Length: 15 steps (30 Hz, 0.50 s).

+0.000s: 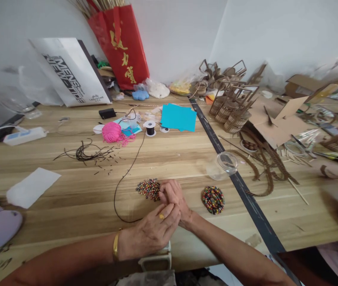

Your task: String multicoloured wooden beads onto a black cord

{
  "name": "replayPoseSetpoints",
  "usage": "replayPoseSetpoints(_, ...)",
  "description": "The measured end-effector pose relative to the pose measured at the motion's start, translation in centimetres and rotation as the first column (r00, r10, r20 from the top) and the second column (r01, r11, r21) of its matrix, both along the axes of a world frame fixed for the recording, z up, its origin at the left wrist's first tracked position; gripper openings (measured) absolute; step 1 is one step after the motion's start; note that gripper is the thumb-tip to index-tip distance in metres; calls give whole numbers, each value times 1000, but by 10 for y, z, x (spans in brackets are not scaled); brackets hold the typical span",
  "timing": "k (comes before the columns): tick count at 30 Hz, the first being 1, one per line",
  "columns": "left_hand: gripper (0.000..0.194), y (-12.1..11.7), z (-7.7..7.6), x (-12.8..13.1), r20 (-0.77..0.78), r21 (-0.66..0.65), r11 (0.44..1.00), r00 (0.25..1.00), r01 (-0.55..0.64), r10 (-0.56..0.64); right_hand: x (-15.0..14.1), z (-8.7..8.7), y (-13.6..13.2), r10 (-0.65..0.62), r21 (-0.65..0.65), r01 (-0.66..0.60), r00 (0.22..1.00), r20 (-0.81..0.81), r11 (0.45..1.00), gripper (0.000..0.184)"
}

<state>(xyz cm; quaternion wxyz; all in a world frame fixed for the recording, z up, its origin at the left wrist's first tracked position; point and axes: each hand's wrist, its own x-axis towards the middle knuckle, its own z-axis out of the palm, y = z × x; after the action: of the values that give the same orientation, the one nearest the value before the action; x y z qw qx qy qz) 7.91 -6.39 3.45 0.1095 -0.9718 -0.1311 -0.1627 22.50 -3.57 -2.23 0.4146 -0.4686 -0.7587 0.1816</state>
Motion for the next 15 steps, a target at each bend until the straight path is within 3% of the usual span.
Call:
replayPoseSetpoints(4,24,0,5,-5,78,-171,982,994,83,-70,1,2,1,11,-56,-15,998,-66,998,7)
replayPoseSetpoints(7,18,8,3,-12,234,-439,895,972,84,23,1,3,1,26,-91,-39,989,-143,995,9)
replayPoseSetpoints(9,15,17,-2,-18,322,-617,786,926,48,196,2,4,1,23,-115,-44,983,-180,992,10)
replayPoseSetpoints(11,12,29,-8,-24,366,-753,658,835,7,411,2,5,1,13,-154,-47,977,-212,987,12)
replayPoseSetpoints(13,9,40,-15,-28,303,-871,490,773,-12,557,3,6,1,-1,-214,-57,965,-261,975,15)
replayPoseSetpoints(15,11,47,-21,-29,209,-947,320,755,-1,621,3,6,2,-25,-290,-76,944,-328,954,18)
